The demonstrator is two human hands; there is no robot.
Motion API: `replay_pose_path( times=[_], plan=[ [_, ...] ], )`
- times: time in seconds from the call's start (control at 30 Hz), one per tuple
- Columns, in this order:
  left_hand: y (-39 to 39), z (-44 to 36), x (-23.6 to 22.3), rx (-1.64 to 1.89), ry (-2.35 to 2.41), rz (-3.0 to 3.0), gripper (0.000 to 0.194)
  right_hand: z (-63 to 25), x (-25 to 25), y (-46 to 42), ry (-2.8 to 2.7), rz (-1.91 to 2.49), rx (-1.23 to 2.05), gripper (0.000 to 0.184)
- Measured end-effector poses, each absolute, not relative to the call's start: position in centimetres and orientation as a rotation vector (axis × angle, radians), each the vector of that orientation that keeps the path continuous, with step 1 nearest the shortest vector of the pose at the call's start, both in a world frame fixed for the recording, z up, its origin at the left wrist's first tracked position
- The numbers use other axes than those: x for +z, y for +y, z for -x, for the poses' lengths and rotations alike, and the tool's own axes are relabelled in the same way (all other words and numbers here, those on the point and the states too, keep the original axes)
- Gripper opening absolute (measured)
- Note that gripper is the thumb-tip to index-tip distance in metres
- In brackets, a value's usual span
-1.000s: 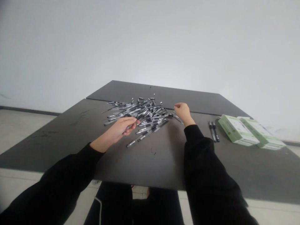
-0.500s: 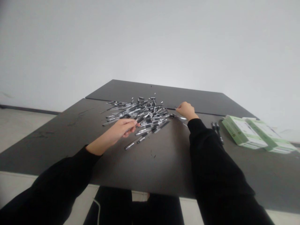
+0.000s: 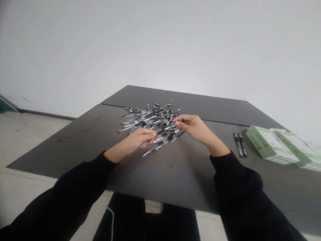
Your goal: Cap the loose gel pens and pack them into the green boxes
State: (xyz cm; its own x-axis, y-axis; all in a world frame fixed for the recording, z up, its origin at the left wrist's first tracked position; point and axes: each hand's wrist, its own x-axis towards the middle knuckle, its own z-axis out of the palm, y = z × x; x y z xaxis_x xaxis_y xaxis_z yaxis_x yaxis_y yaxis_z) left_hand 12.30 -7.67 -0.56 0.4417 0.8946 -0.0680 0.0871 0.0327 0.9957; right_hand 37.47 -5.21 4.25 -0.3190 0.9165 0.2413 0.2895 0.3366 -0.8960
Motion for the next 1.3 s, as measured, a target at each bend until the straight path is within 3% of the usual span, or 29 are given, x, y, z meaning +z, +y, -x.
replay_pose_path(
  times=[0.8,1.3],
  plan=[
    [-8.1,-12.3,0.0,0.741,0.979,-1.415,0.03,-35.7,1.7,-6.2,-1.766,1.023,1.038,0.043],
    [-7.9,-12.0,-1.0,0.778,0.933,-1.606,0.044,-35.0,1.1,-7.1,-1.727,0.935,1.079,0.039]
  ],
)
